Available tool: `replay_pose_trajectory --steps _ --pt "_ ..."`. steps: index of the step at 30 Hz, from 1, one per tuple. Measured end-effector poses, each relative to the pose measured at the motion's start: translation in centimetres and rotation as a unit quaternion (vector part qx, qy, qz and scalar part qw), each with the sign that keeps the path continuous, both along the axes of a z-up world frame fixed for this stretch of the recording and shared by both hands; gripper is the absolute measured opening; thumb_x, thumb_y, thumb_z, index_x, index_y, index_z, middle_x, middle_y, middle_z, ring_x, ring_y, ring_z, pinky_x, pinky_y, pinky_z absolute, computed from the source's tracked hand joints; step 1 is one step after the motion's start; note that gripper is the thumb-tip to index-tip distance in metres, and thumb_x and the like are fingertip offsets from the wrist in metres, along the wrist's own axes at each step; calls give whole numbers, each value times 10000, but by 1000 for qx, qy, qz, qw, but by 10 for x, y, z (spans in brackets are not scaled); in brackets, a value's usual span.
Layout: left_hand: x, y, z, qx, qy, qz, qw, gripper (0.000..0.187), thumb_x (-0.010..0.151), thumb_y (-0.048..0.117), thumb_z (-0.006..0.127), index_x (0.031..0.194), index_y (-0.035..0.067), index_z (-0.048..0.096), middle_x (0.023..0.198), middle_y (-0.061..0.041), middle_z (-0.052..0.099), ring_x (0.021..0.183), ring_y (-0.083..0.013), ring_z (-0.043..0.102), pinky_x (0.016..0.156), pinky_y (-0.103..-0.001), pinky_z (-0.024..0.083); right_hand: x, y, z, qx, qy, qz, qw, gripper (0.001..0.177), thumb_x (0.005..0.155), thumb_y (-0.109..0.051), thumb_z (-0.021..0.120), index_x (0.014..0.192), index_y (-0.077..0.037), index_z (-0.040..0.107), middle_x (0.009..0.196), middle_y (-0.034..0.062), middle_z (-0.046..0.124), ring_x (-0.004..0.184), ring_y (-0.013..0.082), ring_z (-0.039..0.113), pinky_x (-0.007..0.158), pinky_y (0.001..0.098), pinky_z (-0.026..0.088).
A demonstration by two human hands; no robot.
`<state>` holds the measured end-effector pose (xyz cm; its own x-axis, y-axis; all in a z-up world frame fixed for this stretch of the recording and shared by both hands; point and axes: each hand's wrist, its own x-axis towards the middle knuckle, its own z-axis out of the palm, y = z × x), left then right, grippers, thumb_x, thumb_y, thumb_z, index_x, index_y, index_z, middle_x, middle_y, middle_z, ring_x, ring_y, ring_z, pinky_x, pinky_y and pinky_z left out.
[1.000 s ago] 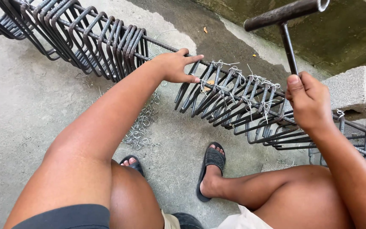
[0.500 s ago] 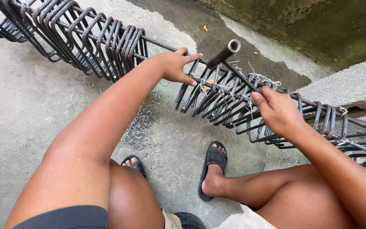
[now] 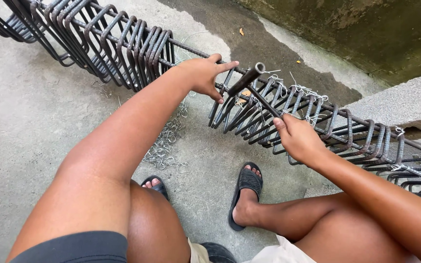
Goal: Tying metal rebar stirrups to longitudinal bars using wire and a twisting tool
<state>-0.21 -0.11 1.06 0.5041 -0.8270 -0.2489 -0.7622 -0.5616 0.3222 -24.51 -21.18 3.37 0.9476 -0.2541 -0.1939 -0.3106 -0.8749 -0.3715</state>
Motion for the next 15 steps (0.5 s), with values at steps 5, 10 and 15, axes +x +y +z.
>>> replay_pose_trajectory --steps 5,10,15 --pt "4 0 -10 2 -12 0 1000 1232 651 723 861 1641 363 223 1594 -162 339 1281 -473 582 1077 -545 491 -4 7 7 29 -44 -15 998 453 1119 -393 380 988 -8 577 884 359 662 978 604 624 830 694 461" --pt "0 1 -4 -10 -14 4 1000 1215 661 693 869 1636 350 229 1598 -150 328 1251 -485 597 1063 -553 503 2 -9 -16 -64 -15 17 998 445 1093 -438 411 955 -52 583 792 317 676 877 577 657 782 658 504" --pt "-9 6 -1 -2 -36 11 999 1186 697 705 834 1641 314 232 1619 -135 291 1238 -496 602 1063 -572 501 5 -20 8 -15 -111 -12 994 435 1132 -396 466 925 -41 607 774 290 671 891 560 664 777 643 486"
